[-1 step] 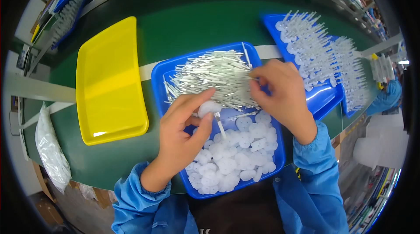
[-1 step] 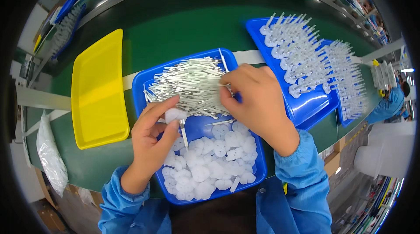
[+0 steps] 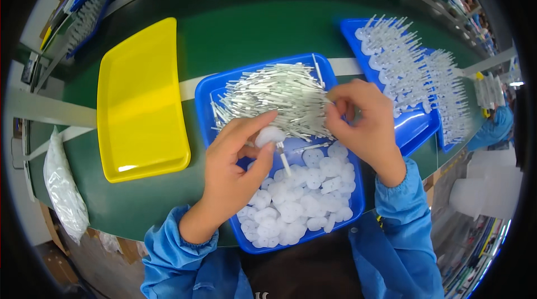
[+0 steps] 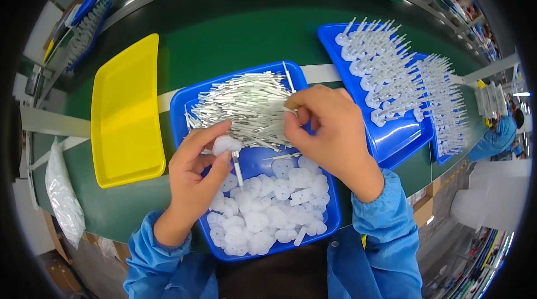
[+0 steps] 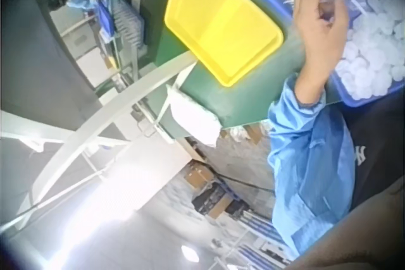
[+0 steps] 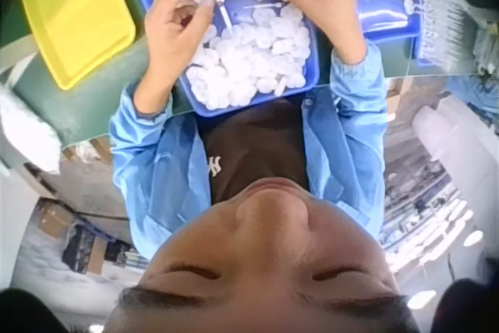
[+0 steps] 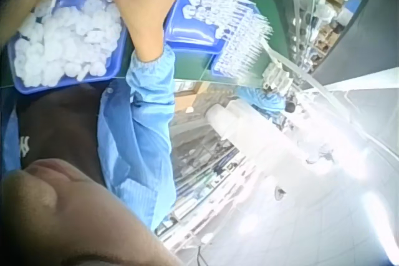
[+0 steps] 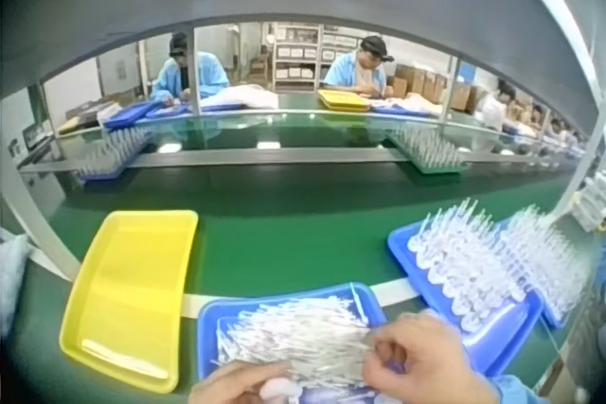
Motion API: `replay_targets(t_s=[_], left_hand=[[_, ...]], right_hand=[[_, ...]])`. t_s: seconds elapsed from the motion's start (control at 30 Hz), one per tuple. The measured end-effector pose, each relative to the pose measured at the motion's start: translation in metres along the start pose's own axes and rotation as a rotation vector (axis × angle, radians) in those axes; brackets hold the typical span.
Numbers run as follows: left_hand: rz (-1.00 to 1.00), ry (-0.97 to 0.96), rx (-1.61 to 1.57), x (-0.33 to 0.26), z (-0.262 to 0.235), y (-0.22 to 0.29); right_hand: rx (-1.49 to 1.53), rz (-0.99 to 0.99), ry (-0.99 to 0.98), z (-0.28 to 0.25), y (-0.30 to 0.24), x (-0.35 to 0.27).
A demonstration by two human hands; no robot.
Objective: The person assembles small white plastic components by inserting thin metal rods into them. They pick up a component and a rod, insert the rod into the component, and place the finished assembly into a blue tray. The person repeats this process continuously throughout the video.
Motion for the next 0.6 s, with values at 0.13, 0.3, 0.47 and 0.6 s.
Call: replay_targets(t_s=[0.13,0.3,0.47,0.6], left_hand=[[0.012,-0.03,-0.041,0.001,0.0,-0.007],[-0.005,0.012,-0.101,-0.001,0.002,-0.001],[-0.024,0.069,-0.135,0.0,0.002,-0.003],[0.036,0.077,-0.079,0.001,-0.001,-0.005]], right_hand=[[0.626,-0.026,0.045,0.012,-0.013,-0.012],[0.305,-0.154,-0.021,0.025,-0.025,-0.017],[0.207,-0.156,-0.045,0.02,-0.029,-0.019],[0.22,-0.136,-0.026,0.021,-0.026,-0.02]])
Point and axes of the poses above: each hand's wrist, its own x-axis towards the middle knuckle, its own z-axis out of the palm, y = z × x, the point moved 1 cm from there along x, towards the middle knuckle, and after that the axes turned 4 degrees about -z, right-handed, at the moved point
